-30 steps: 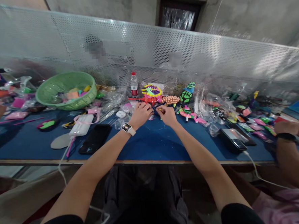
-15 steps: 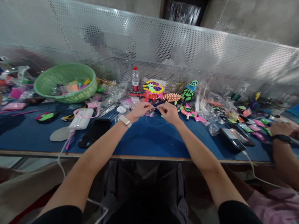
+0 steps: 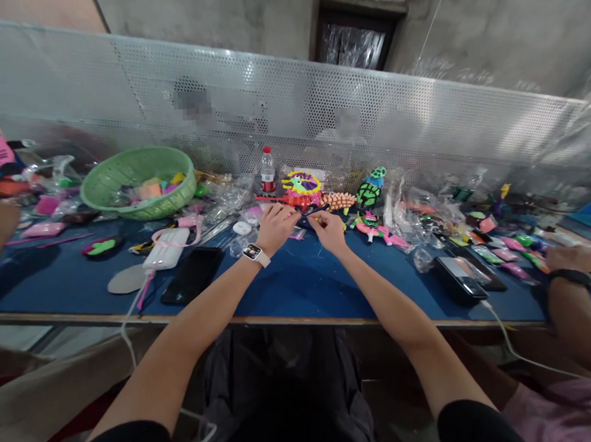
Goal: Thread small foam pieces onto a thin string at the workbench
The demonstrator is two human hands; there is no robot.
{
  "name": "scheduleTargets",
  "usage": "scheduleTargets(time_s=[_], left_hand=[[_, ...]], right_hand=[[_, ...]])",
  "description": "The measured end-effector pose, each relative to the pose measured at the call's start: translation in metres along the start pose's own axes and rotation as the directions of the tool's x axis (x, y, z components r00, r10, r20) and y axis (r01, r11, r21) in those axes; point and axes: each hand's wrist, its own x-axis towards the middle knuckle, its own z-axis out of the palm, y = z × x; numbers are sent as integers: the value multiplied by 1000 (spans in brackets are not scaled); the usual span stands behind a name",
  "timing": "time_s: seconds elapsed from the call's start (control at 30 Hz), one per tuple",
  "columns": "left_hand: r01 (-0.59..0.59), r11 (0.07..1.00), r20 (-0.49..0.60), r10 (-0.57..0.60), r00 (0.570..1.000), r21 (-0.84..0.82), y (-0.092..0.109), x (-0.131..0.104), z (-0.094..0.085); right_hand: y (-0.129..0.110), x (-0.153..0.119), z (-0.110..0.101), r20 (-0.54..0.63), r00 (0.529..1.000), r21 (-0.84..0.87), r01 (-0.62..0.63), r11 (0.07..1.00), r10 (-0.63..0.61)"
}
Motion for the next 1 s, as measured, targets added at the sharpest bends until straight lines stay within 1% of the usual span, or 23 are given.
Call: scheduleTargets(time_s=[0.17,0.27,0.33,0.43,0.5,0.57,0.63,0.73,0.8,0.87,0.97,1.0], left_hand=[[-39,999,19,39,999,4,-1,2,-2],[-68,998,34,68,997,9,-2,2,-2],[-62,998,52,62,997,-9,-1,2,-1],[-2,996,86,9,996,-90,2,4,0],[71,983,120,-51,991,-171,2,5,2],[157,955,177,-114,978,-251,1,6,4],[223,921,249,-145,958,-321,-2,6,6],[269,855,334,-121,935,-444,-10,7,10],[294,786,369,-91,925,-544,-15,8,11],[355,681,425,-71,903,-641,-18,9,12],[489,487,542,-37,839,-724,-20,11,11],[515,449,566,-26,824,-730,-20,11,11]], right_hand=[[1,1,-4,6,1000,-4,25,1000,-25],[3,1,-5,6,999,-33,52,998,-52],[5,1,-5,6,997,-66,83,994,-83],[8,0,-7,27,989,-159,148,976,-146],[11,1,-11,62,976,-243,217,946,-208],[14,3,-16,117,952,-321,307,896,-284],[18,5,-21,193,915,-376,402,835,-353],[22,9,-27,309,858,-407,509,759,-410],[23,11,-29,348,836,-404,543,736,-425],[24,12,-30,358,825,-392,559,731,-438],[24,13,-30,355,824,-374,557,741,-441],[23,12,-30,350,831,-372,547,750,-432]])
